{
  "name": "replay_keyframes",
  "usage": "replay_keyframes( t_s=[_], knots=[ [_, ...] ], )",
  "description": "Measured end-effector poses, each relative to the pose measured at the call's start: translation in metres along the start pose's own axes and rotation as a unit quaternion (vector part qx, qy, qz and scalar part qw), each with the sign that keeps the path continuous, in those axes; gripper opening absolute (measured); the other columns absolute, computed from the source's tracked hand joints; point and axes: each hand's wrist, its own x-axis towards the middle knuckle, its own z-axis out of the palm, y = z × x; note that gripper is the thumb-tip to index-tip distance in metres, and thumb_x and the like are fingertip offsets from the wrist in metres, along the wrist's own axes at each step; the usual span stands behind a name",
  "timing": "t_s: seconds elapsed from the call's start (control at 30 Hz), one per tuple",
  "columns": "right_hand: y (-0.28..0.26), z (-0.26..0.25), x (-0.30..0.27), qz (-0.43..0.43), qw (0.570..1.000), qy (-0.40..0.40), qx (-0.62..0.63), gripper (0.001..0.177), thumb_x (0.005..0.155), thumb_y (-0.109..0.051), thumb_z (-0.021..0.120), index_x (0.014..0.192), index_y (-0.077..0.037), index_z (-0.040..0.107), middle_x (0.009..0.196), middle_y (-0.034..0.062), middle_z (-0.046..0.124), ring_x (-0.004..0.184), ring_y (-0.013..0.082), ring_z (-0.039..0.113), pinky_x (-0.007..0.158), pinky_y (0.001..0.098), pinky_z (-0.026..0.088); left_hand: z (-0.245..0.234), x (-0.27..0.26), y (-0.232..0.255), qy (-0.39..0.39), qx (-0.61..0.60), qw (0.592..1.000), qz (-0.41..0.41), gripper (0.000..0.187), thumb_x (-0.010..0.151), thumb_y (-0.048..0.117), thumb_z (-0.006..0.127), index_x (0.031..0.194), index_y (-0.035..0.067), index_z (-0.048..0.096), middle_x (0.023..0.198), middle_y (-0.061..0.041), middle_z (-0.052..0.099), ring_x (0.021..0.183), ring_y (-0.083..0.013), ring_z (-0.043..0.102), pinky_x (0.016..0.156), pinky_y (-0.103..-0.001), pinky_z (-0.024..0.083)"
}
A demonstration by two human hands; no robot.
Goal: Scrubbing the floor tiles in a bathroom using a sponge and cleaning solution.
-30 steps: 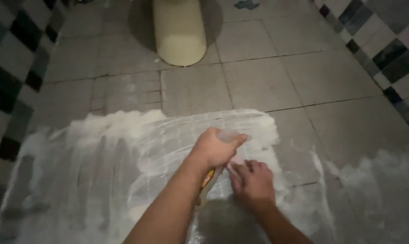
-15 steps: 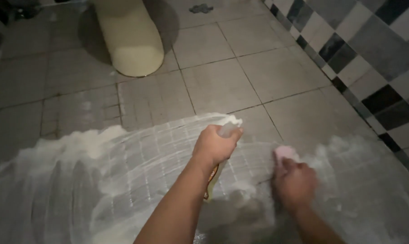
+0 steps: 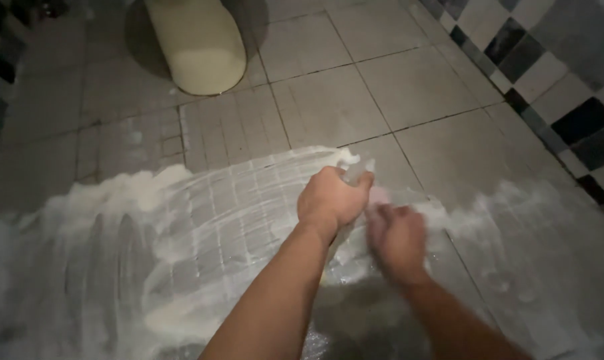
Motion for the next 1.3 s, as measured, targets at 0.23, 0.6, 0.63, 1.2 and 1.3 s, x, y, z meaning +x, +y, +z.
replay_keyframes(
  t_s=[0.23, 0.6, 0.63, 1.2, 1.3],
  knots=[
    [0.091, 0.002, 0.057, 0.083, 0.995, 0.022, -0.058, 0.037, 0.088, -0.034, 0.07, 0.118, -0.013, 0.076, 0.108, 0.0227, 0.069, 0.107, 0.0421, 0.062, 0.096, 0.054, 0.047, -0.013, -0.03, 0.0, -0.009, -0.087, 0.994, -0.061, 0.053, 0.08, 0.053, 0.065, 0.107, 0.009, 0.08, 0.107, -0.015, 0.08, 0.104, -0.0318, 0.075, 0.093, -0.041, 0.055],
    [-0.038, 0.039, 0.006, -0.195, 0.978, -0.008, 0.075, 0.019, 0.075, -0.014, 0.069, 0.089, -0.003, 0.073, 0.096, 0.019, 0.069, 0.093, 0.0427, 0.061, 0.082, 0.054, 0.047, -0.004, -0.018, -0.009, 0.035, -0.079, 0.995, -0.048, 0.059, 0.077, 0.055, 0.07, 0.116, 0.011, 0.076, 0.114, -0.016, 0.076, 0.109, -0.0317, 0.073, 0.095, -0.041, 0.054],
    [-0.03, 0.034, 0.009, -0.192, 0.978, -0.009, 0.075, 0.019, 0.075, -0.014, 0.069, 0.089, -0.003, 0.073, 0.096, 0.019, 0.069, 0.093, 0.0427, 0.061, 0.082, 0.054, 0.047, 0.001, -0.017, -0.011, 0.032, -0.078, 0.995, -0.049, 0.059, 0.077, 0.055, 0.07, 0.116, 0.011, 0.076, 0.114, -0.016, 0.076, 0.109, -0.0317, 0.073, 0.095, -0.041, 0.054],
    [0.002, 0.027, -0.02, -0.154, 0.985, 0.008, 0.075, 0.034, 0.085, -0.017, 0.069, 0.117, -0.01, 0.076, 0.097, 0.0199, 0.065, 0.094, 0.0392, 0.06, 0.084, 0.0505, 0.048, 0.02, -0.017, -0.039, 0.019, -0.092, 0.995, -0.02, 0.078, 0.076, 0.059, 0.076, 0.126, 0.0, 0.066, 0.111, -0.019, 0.073, 0.103, -0.0297, 0.073, 0.092, -0.039, 0.055],
    [0.009, 0.034, -0.028, -0.209, 0.976, -0.006, 0.054, 0.03, 0.078, -0.022, 0.071, 0.103, -0.006, 0.072, 0.106, 0.0178, 0.067, 0.1, 0.0376, 0.062, 0.091, 0.0509, 0.048, 0.029, -0.023, -0.047, -0.023, -0.049, 0.998, -0.017, 0.083, 0.077, 0.062, 0.076, 0.129, -0.001, 0.065, 0.114, -0.02, 0.073, 0.107, -0.0306, 0.072, 0.095, -0.039, 0.055]
  ],
)
